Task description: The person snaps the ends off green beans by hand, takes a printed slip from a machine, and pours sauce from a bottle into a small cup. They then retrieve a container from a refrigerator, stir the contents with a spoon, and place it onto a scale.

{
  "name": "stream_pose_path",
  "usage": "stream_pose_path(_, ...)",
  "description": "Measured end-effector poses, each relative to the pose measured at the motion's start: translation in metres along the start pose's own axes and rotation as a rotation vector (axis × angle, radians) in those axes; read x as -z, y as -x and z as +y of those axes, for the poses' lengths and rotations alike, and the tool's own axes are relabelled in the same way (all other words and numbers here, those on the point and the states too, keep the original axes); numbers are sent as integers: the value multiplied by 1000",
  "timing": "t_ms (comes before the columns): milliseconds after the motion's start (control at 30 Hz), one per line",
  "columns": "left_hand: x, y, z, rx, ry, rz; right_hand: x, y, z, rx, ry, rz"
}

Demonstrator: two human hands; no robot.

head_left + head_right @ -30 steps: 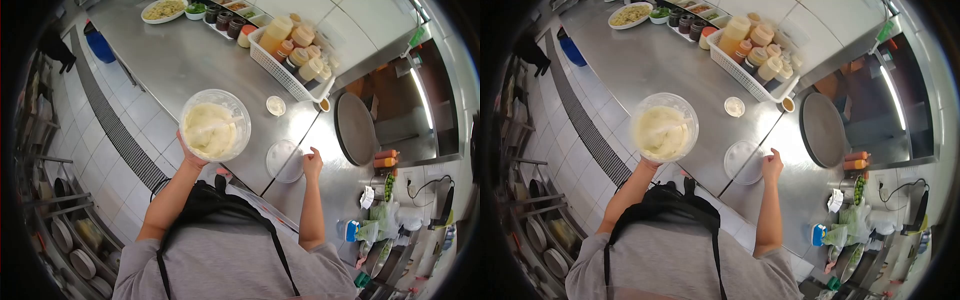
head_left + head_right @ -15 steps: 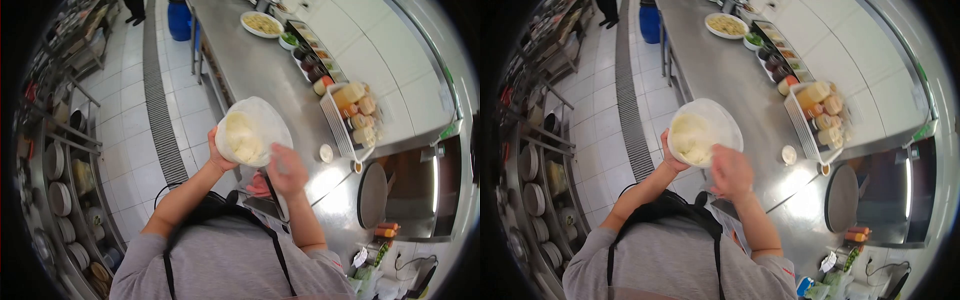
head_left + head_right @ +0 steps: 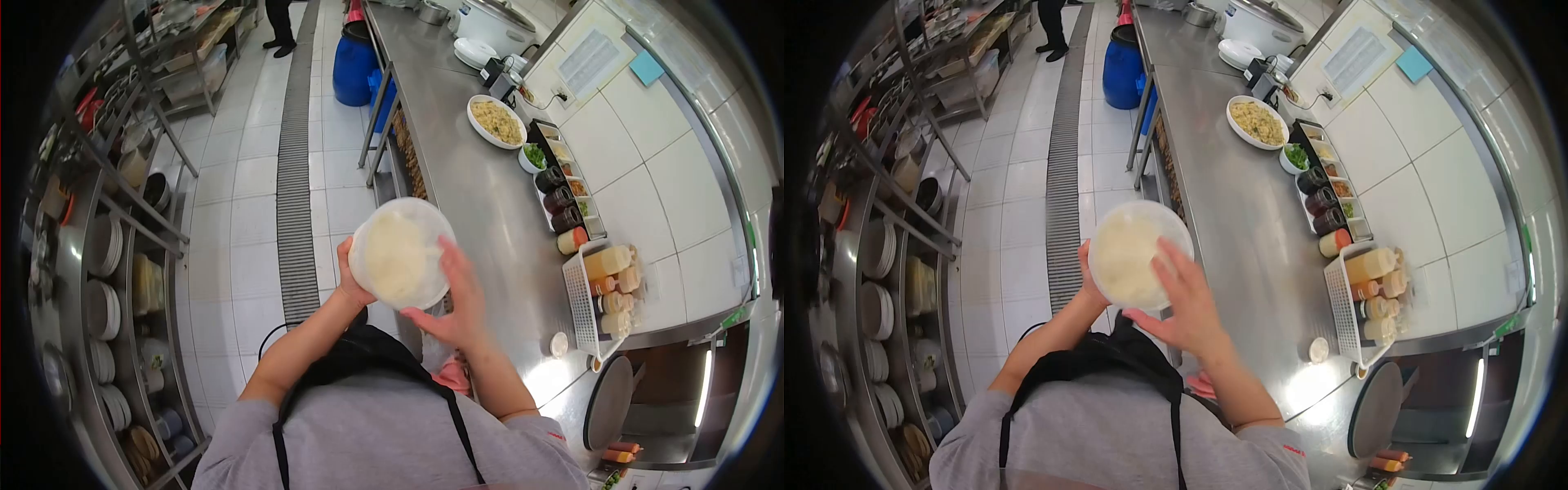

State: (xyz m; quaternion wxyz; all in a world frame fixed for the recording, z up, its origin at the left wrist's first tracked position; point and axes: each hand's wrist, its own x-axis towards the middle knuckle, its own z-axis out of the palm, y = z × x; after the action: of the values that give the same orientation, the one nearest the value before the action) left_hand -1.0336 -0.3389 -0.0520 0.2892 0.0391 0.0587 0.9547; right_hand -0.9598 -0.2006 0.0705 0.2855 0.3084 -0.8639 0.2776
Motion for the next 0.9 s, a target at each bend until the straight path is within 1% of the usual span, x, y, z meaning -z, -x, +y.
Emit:
stream_pose_path(67,10,-24,10,37,-74,22,6,-36,34,-137,7,-162)
stream_pose_path(100,13,-37,14,45,-89,10,0,-46,49,-135,16,-143)
stream_pose_path(167,18,-69,24,82,-105,130,-14,-68,81,-243,203,-533)
stream_pose_path(200,20,-87,33,83,-127,116,-23,-74,103,-250,142,-494)
stream_pose_path(233,22,-105,42,106,-125,82,-29,-82,123,-245,145,-473)
stream_pose_path(300,21,-145,58,138,-138,46,-38,-102,160,-252,115,-485)
stream_pose_path(367,16,-185,75,161,-181,140,-44,-128,197,-280,87,-464)
stream_pose_path(433,14,-224,94,179,-170,105,-52,-151,233,-309,56,-455)
stream_pose_path(500,11,-257,107,191,-143,80,-60,-174,270,-325,-66,-343)
stream_pose_path(533,9,-277,112,181,-179,66,-61,-184,288,-324,-67,-342)
stream_pose_path(600,4,-316,124,174,-220,48,-60,-199,325,-391,-307,13)
stream_pose_path(633,2,-334,130,195,-179,0,-57,-202,343,-395,-306,20)
stream_pose_path(667,2,-352,136,221,-138,-49,-53,-201,359,-628,-491,140)
stream_pose_path(700,4,-370,144,235,-142,-51,-53,-202,375,-858,-675,268)
stream_pose_path(733,8,-390,150,239,-111,-46,-59,-198,390,-864,-666,283)
stream_pose_path(800,14,-428,160,261,-73,-49,-74,-185,413,-1116,-1266,291)
stream_pose_path(833,17,-447,166,271,-122,-67,-87,-188,416,-1120,-1255,310)
stream_pose_path(900,24,-485,179,300,-168,-92,-120,-206,422,-1185,-1256,512)
